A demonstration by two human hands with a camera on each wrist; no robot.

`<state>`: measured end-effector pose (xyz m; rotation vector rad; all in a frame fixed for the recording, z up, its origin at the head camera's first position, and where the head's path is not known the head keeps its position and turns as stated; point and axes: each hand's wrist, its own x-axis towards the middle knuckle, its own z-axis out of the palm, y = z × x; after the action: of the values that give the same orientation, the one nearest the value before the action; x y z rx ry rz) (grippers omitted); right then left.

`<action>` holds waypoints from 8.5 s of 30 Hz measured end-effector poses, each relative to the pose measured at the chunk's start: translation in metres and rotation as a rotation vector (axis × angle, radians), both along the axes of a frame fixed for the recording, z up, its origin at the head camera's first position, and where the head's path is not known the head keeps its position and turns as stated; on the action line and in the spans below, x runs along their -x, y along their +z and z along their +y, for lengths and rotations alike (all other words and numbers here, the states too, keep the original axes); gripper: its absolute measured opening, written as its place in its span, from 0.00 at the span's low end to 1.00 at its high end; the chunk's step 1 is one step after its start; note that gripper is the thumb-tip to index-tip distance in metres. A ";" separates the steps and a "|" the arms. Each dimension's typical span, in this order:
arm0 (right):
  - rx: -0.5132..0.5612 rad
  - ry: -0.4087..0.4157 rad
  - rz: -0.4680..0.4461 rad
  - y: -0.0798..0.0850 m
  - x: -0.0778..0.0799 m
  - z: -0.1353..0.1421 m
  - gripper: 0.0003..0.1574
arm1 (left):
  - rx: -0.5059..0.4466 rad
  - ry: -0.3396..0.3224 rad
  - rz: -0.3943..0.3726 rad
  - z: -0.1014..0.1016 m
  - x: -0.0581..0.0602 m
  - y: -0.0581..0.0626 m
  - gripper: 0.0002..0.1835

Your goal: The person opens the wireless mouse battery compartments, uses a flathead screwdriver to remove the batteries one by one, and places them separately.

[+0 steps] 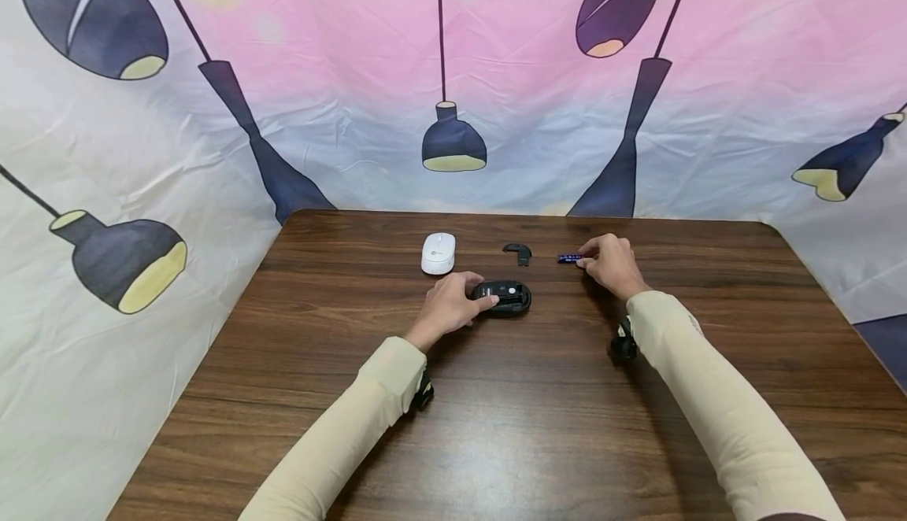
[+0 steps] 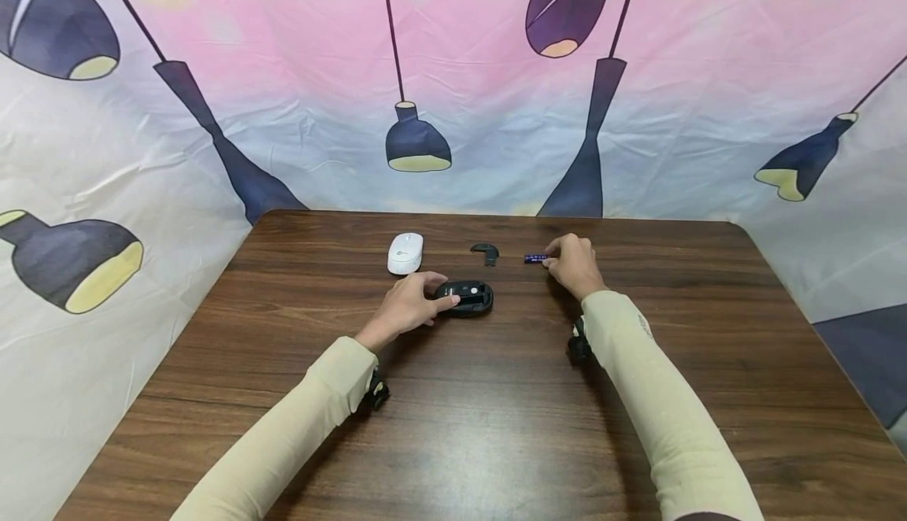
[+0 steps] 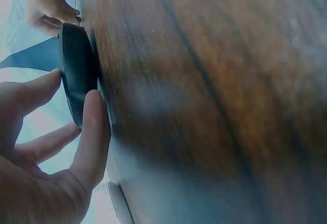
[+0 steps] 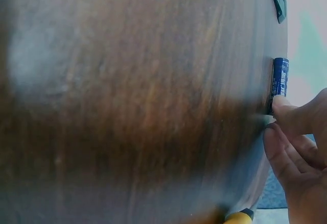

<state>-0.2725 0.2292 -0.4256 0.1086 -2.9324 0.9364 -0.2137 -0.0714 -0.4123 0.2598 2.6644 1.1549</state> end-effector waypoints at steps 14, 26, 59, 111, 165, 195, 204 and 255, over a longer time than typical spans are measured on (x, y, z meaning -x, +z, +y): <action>0.012 0.007 0.008 0.006 -0.007 0.005 0.14 | -0.026 0.015 -0.011 -0.004 -0.002 0.002 0.30; 0.007 0.072 0.140 0.023 -0.017 0.007 0.13 | 0.021 0.056 0.071 -0.021 -0.006 0.015 0.28; 0.027 0.366 0.204 0.023 -0.043 -0.062 0.10 | 0.307 0.298 0.256 -0.031 0.054 -0.005 0.31; 0.222 0.460 0.169 0.029 -0.027 -0.105 0.25 | 0.081 0.135 0.256 0.003 0.014 0.030 0.34; 0.117 0.483 0.407 0.036 -0.084 -0.055 0.28 | -0.049 -0.125 0.468 0.017 -0.027 0.036 0.24; 0.291 0.375 0.217 0.036 -0.091 -0.064 0.23 | -0.188 -0.103 0.149 0.022 -0.033 0.038 0.26; 0.334 0.337 0.141 0.032 -0.091 -0.066 0.24 | -0.197 -0.077 0.113 0.024 -0.033 0.035 0.25; 0.424 0.322 -0.024 0.029 -0.088 -0.079 0.23 | -0.291 -0.067 -0.098 0.023 -0.030 0.021 0.26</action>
<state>-0.1844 0.1498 -0.3967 0.5593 -2.7067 1.5872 -0.1834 -0.0482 -0.3917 0.3294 2.3798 1.4919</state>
